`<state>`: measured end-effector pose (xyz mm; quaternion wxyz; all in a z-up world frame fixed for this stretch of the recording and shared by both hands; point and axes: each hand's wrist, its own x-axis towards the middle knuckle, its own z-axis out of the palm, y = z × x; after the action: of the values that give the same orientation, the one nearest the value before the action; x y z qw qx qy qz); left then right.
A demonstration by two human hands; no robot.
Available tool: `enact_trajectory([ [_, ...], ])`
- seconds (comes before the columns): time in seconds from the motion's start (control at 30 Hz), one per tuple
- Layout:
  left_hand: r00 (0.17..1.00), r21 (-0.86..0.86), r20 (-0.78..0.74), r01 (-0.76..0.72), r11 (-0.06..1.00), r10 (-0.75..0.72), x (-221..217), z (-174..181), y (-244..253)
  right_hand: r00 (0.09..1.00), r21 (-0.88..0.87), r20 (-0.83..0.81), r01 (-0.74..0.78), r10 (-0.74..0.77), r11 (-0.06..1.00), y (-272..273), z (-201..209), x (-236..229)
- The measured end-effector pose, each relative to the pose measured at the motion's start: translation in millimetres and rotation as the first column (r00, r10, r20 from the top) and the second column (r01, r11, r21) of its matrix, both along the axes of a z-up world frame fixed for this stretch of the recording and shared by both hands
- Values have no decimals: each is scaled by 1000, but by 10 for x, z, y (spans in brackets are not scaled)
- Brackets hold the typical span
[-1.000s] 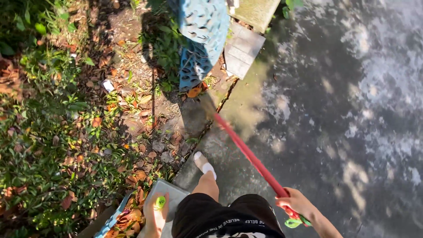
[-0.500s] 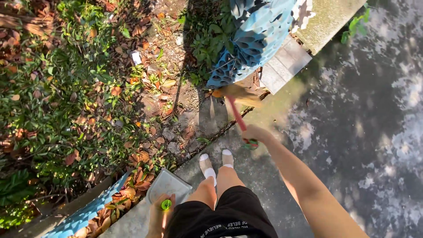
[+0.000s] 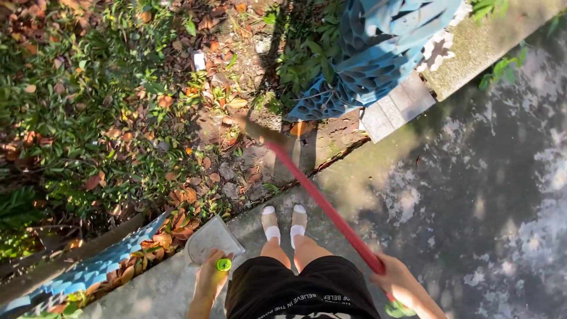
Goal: Sweeping the outdoor concrete ground with a broom and collecting leaves and dirt into a dustpan.
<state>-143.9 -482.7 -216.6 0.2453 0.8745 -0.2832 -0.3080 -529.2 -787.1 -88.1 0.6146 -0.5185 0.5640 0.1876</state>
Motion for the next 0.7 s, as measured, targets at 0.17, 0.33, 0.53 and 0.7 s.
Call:
enact_trajectory([
  [0.17,998,-44,18,-54,998,55,-90,148,-96,918,-94,-323,212,-231,973,-58,-141,-1018],
  [0.33,996,-75,-10,-93,993,92,-313,311,-39,929,-73,-222,288,-297,955,-1140,-669,-441],
  [0.53,990,-55,0,-142,988,142,-381,341,166,973,-40,4,-230,230,972,-1737,-2121,949],
  [0.7,983,-21,76,-166,986,168,-304,355,333,763,-119,-122,-647,635,753,-1528,-2175,1725],
])
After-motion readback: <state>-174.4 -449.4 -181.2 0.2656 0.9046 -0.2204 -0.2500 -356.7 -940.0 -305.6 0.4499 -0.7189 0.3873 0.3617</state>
